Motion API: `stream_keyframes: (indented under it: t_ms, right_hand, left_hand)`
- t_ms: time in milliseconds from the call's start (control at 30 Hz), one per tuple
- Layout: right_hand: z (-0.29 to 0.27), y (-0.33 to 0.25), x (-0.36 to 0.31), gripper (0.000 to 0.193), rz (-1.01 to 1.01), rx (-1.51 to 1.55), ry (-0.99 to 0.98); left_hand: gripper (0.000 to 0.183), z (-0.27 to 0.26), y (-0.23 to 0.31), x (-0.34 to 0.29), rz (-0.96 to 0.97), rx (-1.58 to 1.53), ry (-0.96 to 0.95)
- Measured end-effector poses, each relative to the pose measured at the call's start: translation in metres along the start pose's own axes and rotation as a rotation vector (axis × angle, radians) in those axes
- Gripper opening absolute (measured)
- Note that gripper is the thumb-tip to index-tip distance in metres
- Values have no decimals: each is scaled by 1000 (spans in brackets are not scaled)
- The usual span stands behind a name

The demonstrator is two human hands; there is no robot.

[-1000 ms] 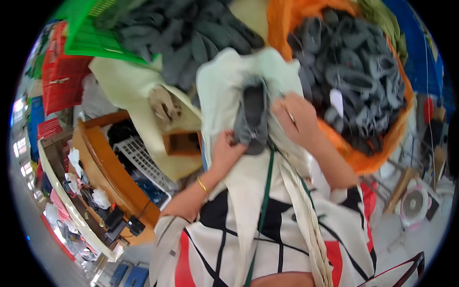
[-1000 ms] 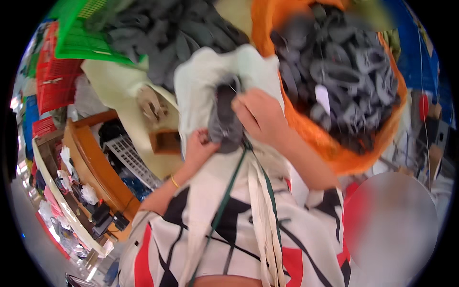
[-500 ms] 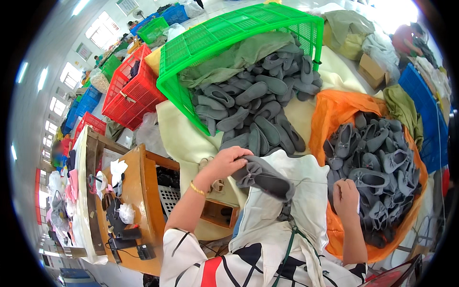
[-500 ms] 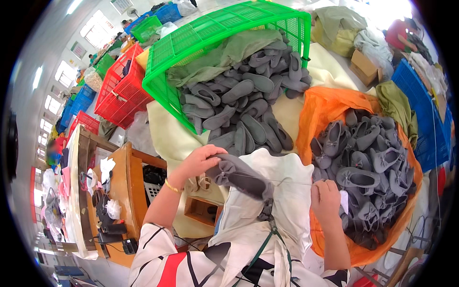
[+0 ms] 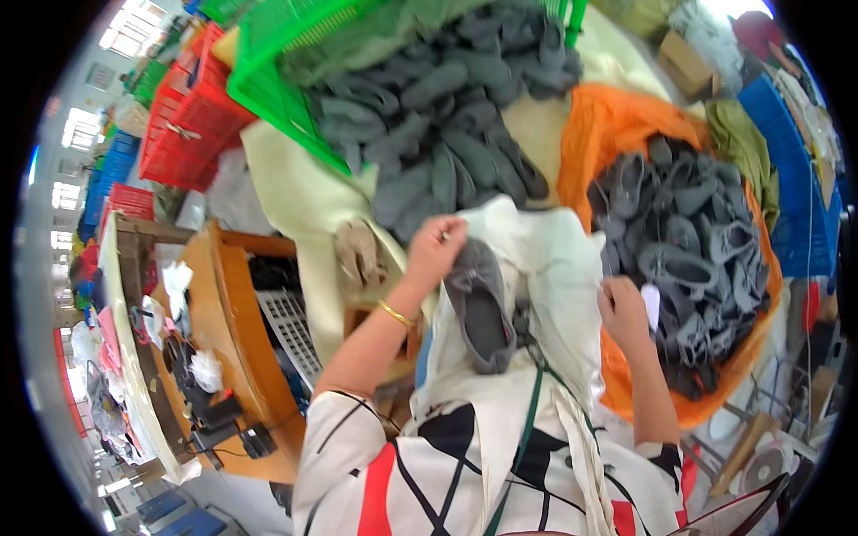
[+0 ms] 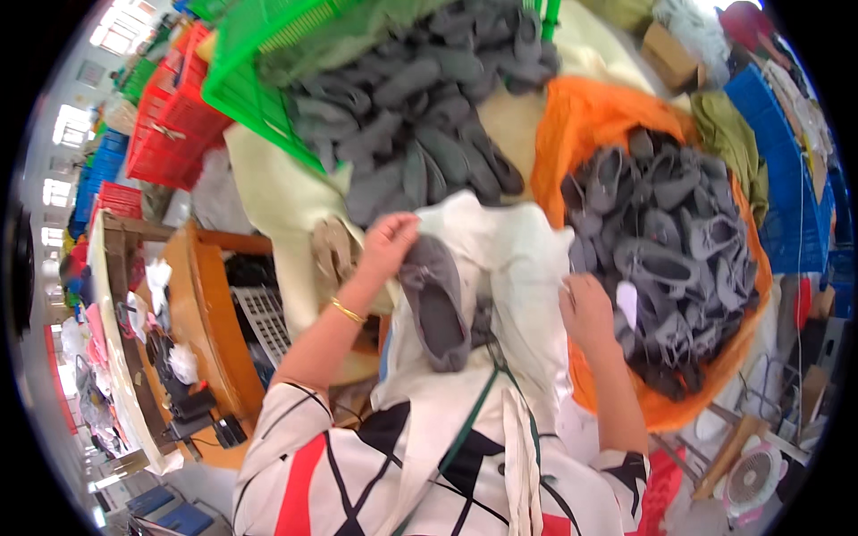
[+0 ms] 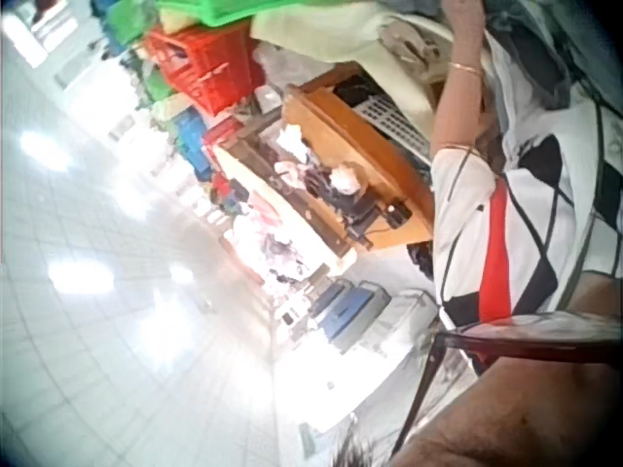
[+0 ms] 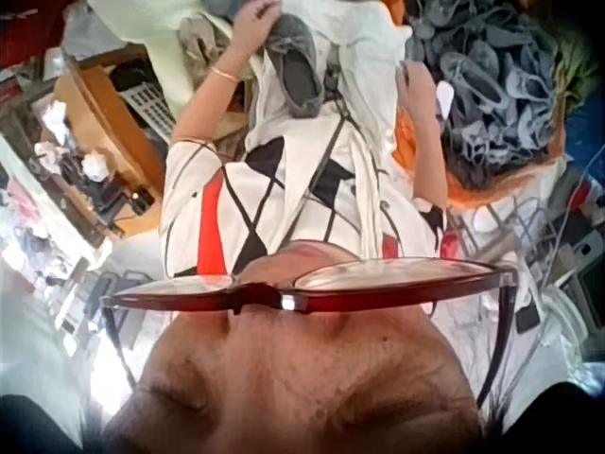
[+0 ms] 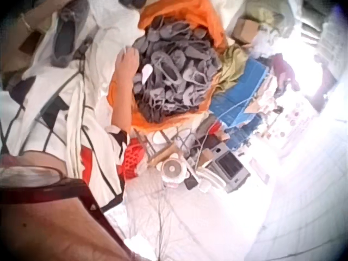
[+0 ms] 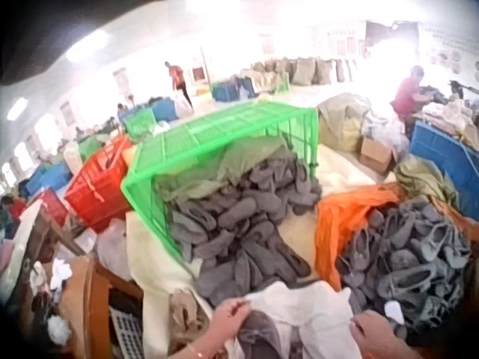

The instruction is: The person is sewing grey slip-on shoes by hand using a needle and thread. They repeatedly pick up shoes from a green basket, stitch the upper part of the shoe, and place the finished item into an orange basket. The task is performed continuously in a factory setting.

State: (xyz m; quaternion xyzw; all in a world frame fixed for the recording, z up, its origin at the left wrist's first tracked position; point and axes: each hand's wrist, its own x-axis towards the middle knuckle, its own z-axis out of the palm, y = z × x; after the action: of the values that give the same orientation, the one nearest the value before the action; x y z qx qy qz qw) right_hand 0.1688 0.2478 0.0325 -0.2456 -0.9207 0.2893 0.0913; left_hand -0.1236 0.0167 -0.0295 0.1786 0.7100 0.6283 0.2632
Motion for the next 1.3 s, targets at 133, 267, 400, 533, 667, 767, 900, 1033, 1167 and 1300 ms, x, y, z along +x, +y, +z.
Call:
stream_keyframes:
  t_ms: [133,267,400,533,667,767,900,1033,1167,1300]
  right_hand:
    - [11,-28,12,14,15,211,29]
    - [34,-67,42,19,-11,368,-75]
    - [58,-106,72,24,-63,412,-113]
    - [80,-112,88,25,-160,454,-163]
    - [92,-104,79,21,-302,404,-173]
    - [97,-100,72,19,-255,411,-139]
    - [96,-102,73,19,-272,373,-97]
    - [97,-101,74,19,-284,335,-101]
    - [93,-102,75,20,-146,320,-236]
    - [83,-110,73,19,-112,380,-318]
  left_hand:
    - [20,-7,24,-27,78,128,-23]
    - [22,-3,55,-51,33,262,-148]
    - [25,2,56,-52,125,471,-186]
    - [21,8,50,-52,80,396,-183]
    - [23,8,29,-58,399,528,-114]
    - [24,14,28,-60,477,573,-62]
    - [23,18,27,-61,500,592,-13]
    - [19,19,28,-60,454,573,-43]
    - [17,11,37,-52,134,444,-218]
    - [17,5,48,-41,-66,335,-294]
